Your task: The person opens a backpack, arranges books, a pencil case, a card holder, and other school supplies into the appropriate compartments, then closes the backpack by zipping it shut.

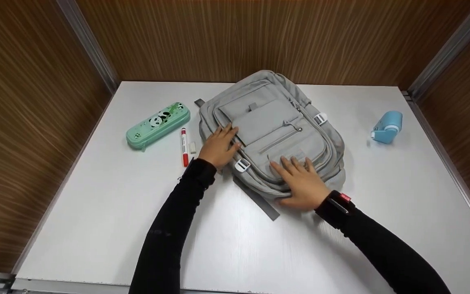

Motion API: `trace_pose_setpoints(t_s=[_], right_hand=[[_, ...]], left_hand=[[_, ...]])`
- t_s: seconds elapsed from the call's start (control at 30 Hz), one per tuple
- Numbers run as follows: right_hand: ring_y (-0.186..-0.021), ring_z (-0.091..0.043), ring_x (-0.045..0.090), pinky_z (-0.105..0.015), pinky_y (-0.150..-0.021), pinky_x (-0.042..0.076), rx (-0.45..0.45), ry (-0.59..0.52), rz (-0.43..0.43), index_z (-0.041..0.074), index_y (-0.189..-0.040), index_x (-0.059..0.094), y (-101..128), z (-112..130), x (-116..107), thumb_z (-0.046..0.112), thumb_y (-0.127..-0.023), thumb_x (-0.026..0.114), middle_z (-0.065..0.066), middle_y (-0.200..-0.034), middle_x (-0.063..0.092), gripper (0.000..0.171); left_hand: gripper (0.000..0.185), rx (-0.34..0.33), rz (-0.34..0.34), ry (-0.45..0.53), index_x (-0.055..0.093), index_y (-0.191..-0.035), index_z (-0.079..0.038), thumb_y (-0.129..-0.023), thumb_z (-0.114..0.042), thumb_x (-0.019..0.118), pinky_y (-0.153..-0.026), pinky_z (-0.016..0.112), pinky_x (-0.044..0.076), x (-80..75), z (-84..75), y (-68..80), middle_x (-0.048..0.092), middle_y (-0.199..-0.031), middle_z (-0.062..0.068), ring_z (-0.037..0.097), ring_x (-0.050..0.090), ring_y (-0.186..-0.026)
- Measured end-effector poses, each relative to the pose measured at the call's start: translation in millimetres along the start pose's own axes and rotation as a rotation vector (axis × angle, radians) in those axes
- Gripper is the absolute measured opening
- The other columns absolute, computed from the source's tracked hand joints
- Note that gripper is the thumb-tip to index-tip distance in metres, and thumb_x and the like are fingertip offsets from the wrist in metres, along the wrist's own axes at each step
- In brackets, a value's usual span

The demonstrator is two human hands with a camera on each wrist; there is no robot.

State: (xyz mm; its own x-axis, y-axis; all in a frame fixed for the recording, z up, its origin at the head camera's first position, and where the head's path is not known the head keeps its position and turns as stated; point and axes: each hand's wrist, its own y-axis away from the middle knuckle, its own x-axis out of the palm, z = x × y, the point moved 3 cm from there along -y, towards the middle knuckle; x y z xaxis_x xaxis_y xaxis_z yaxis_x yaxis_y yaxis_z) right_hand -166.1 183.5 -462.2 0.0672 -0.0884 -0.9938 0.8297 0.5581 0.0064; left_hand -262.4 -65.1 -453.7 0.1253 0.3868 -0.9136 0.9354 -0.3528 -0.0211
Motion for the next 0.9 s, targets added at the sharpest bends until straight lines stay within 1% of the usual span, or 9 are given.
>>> trace_pose_setpoints(t_s=[0.07, 0.17, 0.3, 0.4, 0.53, 0.7, 0.8, 0.9], right_hand=[[-0.143, -0.047, 0.030, -0.069, -0.116, 0.014, -0.001, 0.002, -0.020, 0.019, -0.157, 0.020, 1, -2, 0, 0.059, -0.077, 0.071, -0.020, -0.157, 0.031, 0.103], [-0.140, -0.047, 0.036, -0.069, -0.115, 0.017, -0.009, -0.005, -0.036, 0.018, -0.157, 0.022, 3, -8, -2, 0.054, -0.078, 0.072, -0.019, -0.155, 0.037, 0.100], [-0.139, -0.047, 0.038, -0.069, -0.114, 0.018, 0.011, -0.028, -0.017, 0.020, -0.156, 0.026, 7, -21, -5, 0.044, -0.079, 0.072, -0.017, -0.155, 0.038, 0.092], [-0.140, -0.045, 0.036, -0.071, -0.113, 0.019, 0.035, -0.048, -0.001, 0.022, -0.154, 0.031, 10, -35, -7, 0.035, -0.079, 0.071, -0.014, -0.156, 0.038, 0.086], [-0.143, -0.044, 0.033, -0.072, -0.112, 0.018, 0.038, -0.059, 0.005, 0.020, -0.151, 0.037, 12, -51, -9, 0.025, -0.078, 0.069, -0.011, -0.158, 0.036, 0.080], [-0.144, -0.046, 0.029, -0.072, -0.113, 0.013, 0.059, -0.058, 0.008, 0.021, -0.149, 0.041, 12, -67, -11, 0.019, -0.077, 0.067, -0.009, -0.158, 0.035, 0.077], [-0.142, -0.049, 0.031, -0.070, -0.114, 0.012, 0.095, -0.049, -0.014, 0.021, -0.148, 0.044, 11, -77, -11, 0.016, -0.075, 0.066, -0.011, -0.156, 0.038, 0.076], [-0.139, -0.051, 0.034, -0.067, -0.116, 0.012, 0.136, -0.030, -0.052, 0.019, -0.146, 0.047, 11, -88, -10, 0.014, -0.073, 0.067, -0.013, -0.153, 0.043, 0.076]], left_hand=[[0.058, -0.009, 0.013, -0.017, 0.025, -0.156, -0.020, -0.104, -0.040, 0.039, -0.123, 0.050, 0.016, 4.8, 4.1, 0.5, 0.019, -0.164, 0.006, 0.036, 0.019, -0.150], [0.057, -0.004, 0.003, -0.057, 0.025, -0.156, -0.021, -0.104, -0.037, 0.039, -0.122, 0.049, 0.020, 9.1, 5.7, 1.7, 0.024, -0.162, 0.007, 0.037, 0.025, -0.148], [0.053, 0.029, -0.018, -0.100, 0.029, -0.155, -0.021, -0.104, -0.031, 0.040, -0.120, 0.050, 0.026, 11.3, 0.7, 3.8, 0.032, -0.159, 0.008, 0.037, 0.034, -0.144], [0.052, 0.035, -0.012, -0.132, 0.031, -0.154, -0.023, -0.104, -0.030, 0.039, -0.119, 0.052, 0.026, 12.9, -4.3, 6.2, 0.035, -0.158, 0.007, 0.035, 0.037, -0.143], [0.052, 0.029, 0.003, -0.159, 0.029, -0.155, -0.027, -0.104, -0.035, 0.037, -0.120, 0.056, 0.021, 15.7, -10.6, 9.5, 0.034, -0.159, 0.003, 0.032, 0.038, -0.143], [0.055, 0.047, 0.003, -0.178, 0.031, -0.154, -0.027, -0.102, -0.042, 0.040, -0.119, 0.061, 0.018, 18.5, -21.4, 16.0, 0.036, -0.158, 0.003, 0.032, 0.040, -0.141], [0.058, 0.061, 0.011, -0.184, 0.033, -0.153, -0.027, -0.100, -0.048, 0.042, -0.118, 0.063, 0.016, 19.5, -28.8, 20.4, 0.038, -0.157, 0.002, 0.032, 0.041, -0.140], [0.060, 0.078, 0.016, -0.194, 0.035, -0.152, -0.027, -0.099, -0.053, 0.043, -0.118, 0.063, 0.017, 21.3, -35.0, 23.9, 0.041, -0.155, 0.002, 0.031, 0.042, -0.140]])
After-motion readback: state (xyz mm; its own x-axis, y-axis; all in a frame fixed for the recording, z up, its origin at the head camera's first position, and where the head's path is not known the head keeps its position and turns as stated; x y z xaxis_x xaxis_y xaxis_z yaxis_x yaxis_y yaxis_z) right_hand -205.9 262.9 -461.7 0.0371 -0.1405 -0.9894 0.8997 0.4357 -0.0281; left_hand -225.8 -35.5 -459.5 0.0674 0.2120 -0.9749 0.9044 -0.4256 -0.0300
